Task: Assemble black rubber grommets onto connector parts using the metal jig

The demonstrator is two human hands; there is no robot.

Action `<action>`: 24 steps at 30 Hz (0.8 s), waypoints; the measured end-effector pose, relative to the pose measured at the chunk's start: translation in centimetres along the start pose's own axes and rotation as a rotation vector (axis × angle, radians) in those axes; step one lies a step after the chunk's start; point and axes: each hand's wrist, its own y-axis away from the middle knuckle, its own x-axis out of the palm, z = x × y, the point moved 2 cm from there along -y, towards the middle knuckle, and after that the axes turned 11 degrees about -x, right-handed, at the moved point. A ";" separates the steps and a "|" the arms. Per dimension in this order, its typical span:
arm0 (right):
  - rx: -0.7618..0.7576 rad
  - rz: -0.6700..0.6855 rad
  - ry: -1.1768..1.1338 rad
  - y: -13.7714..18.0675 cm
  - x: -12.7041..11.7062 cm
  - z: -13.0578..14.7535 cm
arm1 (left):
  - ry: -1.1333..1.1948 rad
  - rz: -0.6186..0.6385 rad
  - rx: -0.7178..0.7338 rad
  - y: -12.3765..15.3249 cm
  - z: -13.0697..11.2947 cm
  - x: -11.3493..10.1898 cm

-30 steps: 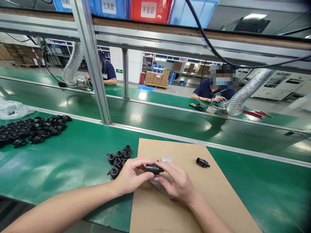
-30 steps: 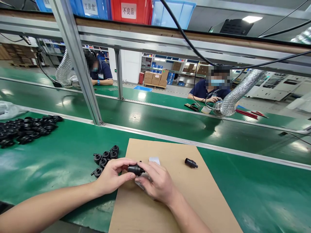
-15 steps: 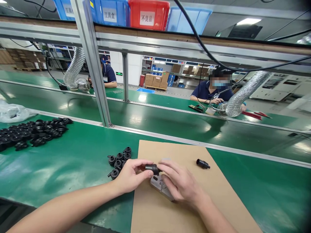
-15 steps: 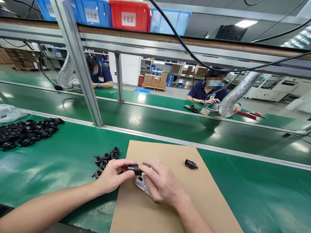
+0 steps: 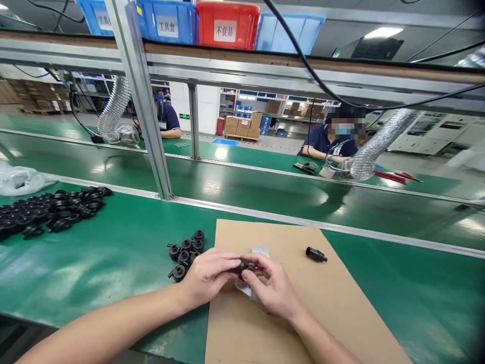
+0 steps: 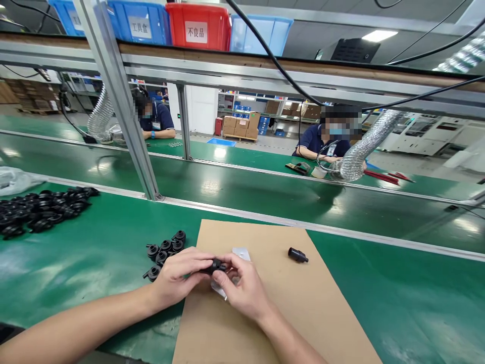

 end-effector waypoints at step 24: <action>0.226 -0.200 -0.425 0.2 1.2 -1.3 | -0.056 -0.004 -0.122 -0.2 0.3 -0.5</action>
